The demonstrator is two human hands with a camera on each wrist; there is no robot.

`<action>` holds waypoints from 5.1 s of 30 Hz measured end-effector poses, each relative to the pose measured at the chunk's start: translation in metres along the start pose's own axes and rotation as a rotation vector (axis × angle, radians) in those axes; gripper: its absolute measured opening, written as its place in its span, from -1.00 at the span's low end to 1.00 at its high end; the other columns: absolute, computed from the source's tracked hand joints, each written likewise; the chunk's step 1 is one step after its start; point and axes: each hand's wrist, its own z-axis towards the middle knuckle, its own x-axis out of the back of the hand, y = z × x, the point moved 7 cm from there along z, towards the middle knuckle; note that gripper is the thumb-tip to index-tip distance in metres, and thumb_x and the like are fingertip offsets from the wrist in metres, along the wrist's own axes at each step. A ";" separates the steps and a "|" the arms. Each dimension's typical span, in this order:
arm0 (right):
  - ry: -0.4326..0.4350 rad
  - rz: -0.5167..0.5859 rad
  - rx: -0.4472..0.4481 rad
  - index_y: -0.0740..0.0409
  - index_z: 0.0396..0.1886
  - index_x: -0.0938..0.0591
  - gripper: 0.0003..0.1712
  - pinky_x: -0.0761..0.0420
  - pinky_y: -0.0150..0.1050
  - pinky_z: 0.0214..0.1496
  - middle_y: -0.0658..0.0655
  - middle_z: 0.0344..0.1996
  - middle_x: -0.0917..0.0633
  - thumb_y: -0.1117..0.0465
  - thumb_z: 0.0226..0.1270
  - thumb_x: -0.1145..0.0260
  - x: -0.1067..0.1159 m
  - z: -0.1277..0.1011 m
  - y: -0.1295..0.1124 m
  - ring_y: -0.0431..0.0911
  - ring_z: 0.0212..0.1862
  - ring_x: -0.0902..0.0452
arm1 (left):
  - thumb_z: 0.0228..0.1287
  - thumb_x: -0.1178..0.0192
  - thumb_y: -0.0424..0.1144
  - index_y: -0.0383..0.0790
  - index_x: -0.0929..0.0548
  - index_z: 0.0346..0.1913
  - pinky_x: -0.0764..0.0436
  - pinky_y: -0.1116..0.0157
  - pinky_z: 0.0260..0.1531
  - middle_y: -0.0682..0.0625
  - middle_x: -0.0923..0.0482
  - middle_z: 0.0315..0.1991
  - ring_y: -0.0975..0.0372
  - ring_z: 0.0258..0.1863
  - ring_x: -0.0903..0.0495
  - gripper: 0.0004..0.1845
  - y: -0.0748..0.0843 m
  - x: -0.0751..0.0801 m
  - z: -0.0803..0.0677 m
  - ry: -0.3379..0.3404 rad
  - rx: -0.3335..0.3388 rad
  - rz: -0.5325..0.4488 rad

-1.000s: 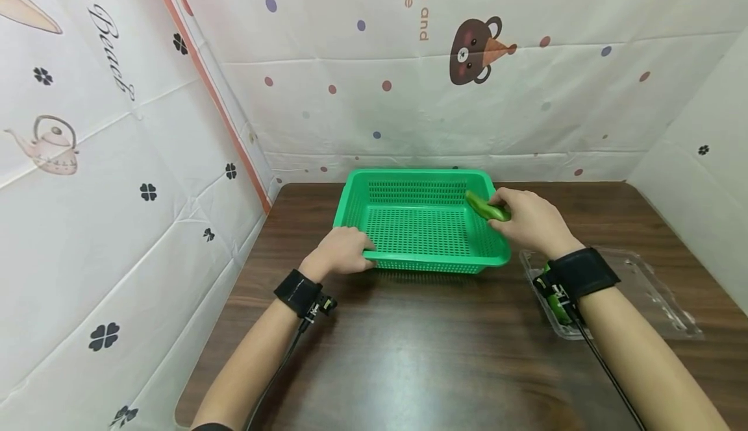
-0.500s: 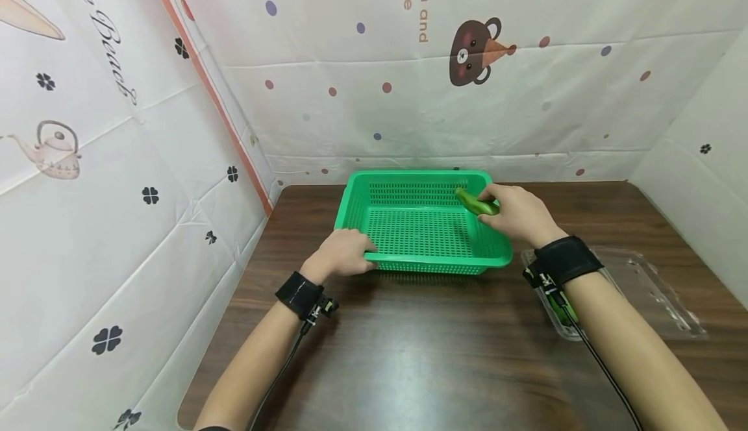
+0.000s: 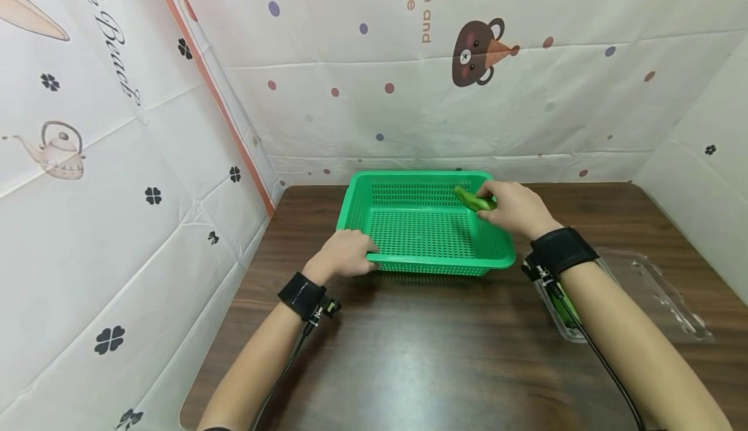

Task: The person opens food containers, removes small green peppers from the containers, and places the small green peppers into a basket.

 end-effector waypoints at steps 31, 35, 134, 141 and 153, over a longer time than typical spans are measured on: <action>-0.035 0.006 -0.004 0.17 0.14 -0.62 -0.57 -0.55 -0.03 -0.22 0.26 -0.09 -0.71 0.19 0.31 -0.46 -0.012 0.024 -0.006 0.04 -0.23 -0.62 | 0.32 -0.24 0.07 0.17 -0.79 0.06 -0.12 0.33 -0.57 0.15 -0.55 -0.60 0.33 -0.60 -0.16 -0.68 0.000 -0.001 0.000 -0.001 0.011 0.007; -0.033 -0.005 -0.014 0.14 0.13 -0.63 -0.58 -0.54 -0.03 -0.23 0.24 -0.09 -0.72 0.19 0.30 -0.46 -0.010 0.028 -0.006 0.02 -0.25 -0.61 | 0.31 -0.25 0.07 0.16 -0.79 0.05 -0.09 0.32 -0.57 0.18 -0.36 -0.70 0.32 -0.60 -0.09 -0.68 0.001 -0.001 0.000 -0.003 0.007 0.006; -0.203 0.117 -0.052 0.32 0.06 -0.61 -0.64 -0.50 0.01 -0.14 0.44 0.09 -0.60 0.49 0.24 -0.23 -0.096 0.068 0.010 0.26 0.01 -0.55 | 0.27 -0.28 0.08 0.13 -0.49 -0.60 -0.04 0.34 -0.58 0.18 0.00 -0.65 0.32 -0.59 -0.06 -0.67 0.023 -0.001 -0.020 0.031 0.000 0.016; -0.224 0.135 -0.068 0.32 0.06 -0.59 -0.64 -0.47 0.01 -0.15 0.44 0.08 -0.59 0.49 0.25 -0.22 -0.099 0.068 0.012 0.25 -0.01 -0.53 | 0.28 -0.27 0.07 0.11 -0.46 -0.61 -0.03 0.34 -0.58 0.18 0.01 -0.65 0.32 -0.60 -0.02 -0.64 0.022 -0.001 -0.019 0.023 0.003 0.005; -0.228 0.155 -0.100 0.24 0.03 -0.60 -0.69 -0.58 0.11 -0.09 0.49 0.11 -0.60 0.40 0.30 -0.36 -0.100 0.068 0.015 0.37 0.10 -0.54 | 0.27 -0.29 0.08 0.10 -0.27 -0.68 -0.04 0.33 -0.57 0.18 0.03 -0.64 0.32 -0.60 -0.03 -0.51 0.022 0.000 -0.018 0.029 0.002 -0.002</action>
